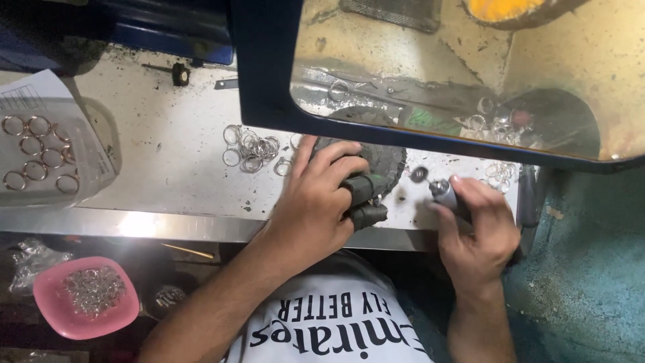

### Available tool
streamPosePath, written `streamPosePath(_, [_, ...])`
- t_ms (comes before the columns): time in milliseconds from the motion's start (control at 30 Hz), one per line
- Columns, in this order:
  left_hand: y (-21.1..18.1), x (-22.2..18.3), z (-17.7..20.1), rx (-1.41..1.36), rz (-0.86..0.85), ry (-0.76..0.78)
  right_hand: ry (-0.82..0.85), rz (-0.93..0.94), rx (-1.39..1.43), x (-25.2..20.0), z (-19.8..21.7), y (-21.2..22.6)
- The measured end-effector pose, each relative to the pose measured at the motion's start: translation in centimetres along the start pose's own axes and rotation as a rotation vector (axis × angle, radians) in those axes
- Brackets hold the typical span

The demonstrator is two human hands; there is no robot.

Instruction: Polishing a metal ring using a handheld rotary tool at a jewelry workshop bench.

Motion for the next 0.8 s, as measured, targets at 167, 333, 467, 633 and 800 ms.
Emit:
streamPosePath(167, [-0.1, 0.3, 0.0, 0.023, 0.004, 0.026, -0.056, 0.174, 0.030, -0.4, -0.9, 0.1])
streamPosePath(333, [-0.2, 0.4, 0.0, 0.041, -0.005, 0.022, -0.005, 0.247, 0.114, 0.6, -1.8, 0.6])
streamPosePath(467, [-0.2, 0.4, -0.1, 0.050, -0.012, 0.016, 0.048, 0.262, 0.199, 1.0, -2.1, 0.8])
streamPosePath(633, [-0.2, 0.4, -0.1, 0.074, -0.005, 0.024, 0.083, 0.250, 0.222, 0.8, -2.3, 0.7])
streamPosePath(800, [-0.4, 0.3, -0.1, 0.069, -0.004, 0.017, 0.086, 0.201, 0.254, 0.8, -2.4, 0.4])
Point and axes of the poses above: each hand's wrist, its own x-axis towards the middle knuckle, its own z-axis out of the back of the hand, y = z × x, the point moved 7 cm from there along x, towards the middle knuckle, and after that the axes turned 3 degrees about z, right-handed, at the moved point
